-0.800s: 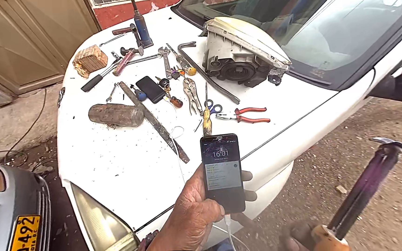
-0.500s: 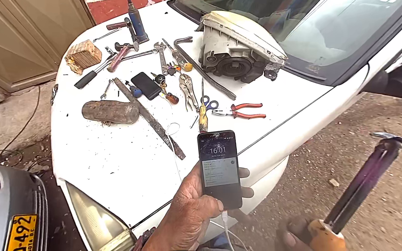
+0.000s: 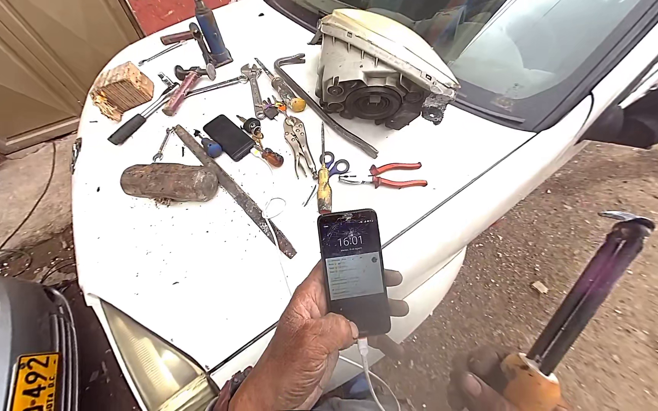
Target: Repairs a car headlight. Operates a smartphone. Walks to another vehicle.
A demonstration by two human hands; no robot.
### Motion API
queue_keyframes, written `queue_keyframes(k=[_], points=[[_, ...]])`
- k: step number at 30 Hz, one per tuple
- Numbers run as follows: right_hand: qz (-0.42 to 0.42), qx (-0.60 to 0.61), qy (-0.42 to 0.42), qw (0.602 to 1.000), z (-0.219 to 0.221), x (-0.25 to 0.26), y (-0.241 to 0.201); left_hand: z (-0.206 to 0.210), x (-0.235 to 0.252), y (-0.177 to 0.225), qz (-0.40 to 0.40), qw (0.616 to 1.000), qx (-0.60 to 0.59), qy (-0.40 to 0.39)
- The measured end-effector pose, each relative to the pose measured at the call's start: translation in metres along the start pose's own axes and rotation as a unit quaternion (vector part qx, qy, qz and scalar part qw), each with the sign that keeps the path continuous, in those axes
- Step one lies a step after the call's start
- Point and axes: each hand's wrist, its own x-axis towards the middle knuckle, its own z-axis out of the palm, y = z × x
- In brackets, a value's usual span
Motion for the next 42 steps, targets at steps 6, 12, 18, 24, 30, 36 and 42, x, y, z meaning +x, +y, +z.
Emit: queue_keyframes(k=[6, 12, 18, 24, 30, 36, 42], points=[[0.001, -0.006, -0.02, 1.0, 0.0, 0.003, 0.001, 0.001, 0.0, 0.0, -0.002, 1.0, 0.012, 0.006], [0.003, -0.005, -0.016, 1.0, 0.002, 0.004, 0.001, -0.001, 0.001, 0.0, -0.008, 1.0, 0.007, 0.015], [0.004, -0.008, -0.016, 1.0, 0.003, 0.007, 0.001, -0.001, 0.003, -0.001, -0.016, 0.999, 0.007, 0.045], [0.009, -0.009, -0.014, 1.0, 0.004, 0.008, -0.001, -0.003, 0.006, -0.003, -0.026, 0.997, -0.037, 0.055], [0.001, -0.006, -0.018, 1.0, 0.004, 0.01, -0.001, -0.007, 0.008, -0.004, -0.016, 0.999, -0.019, 0.044], [0.006, 0.001, -0.004, 1.0, 0.003, 0.009, -0.005, -0.011, 0.011, -0.006, -0.02, 0.999, -0.002, 0.028], [0.008, -0.006, 0.003, 1.0, -0.001, 0.007, -0.004, -0.015, 0.01, -0.008, -0.018, 1.0, 0.01, 0.017]])
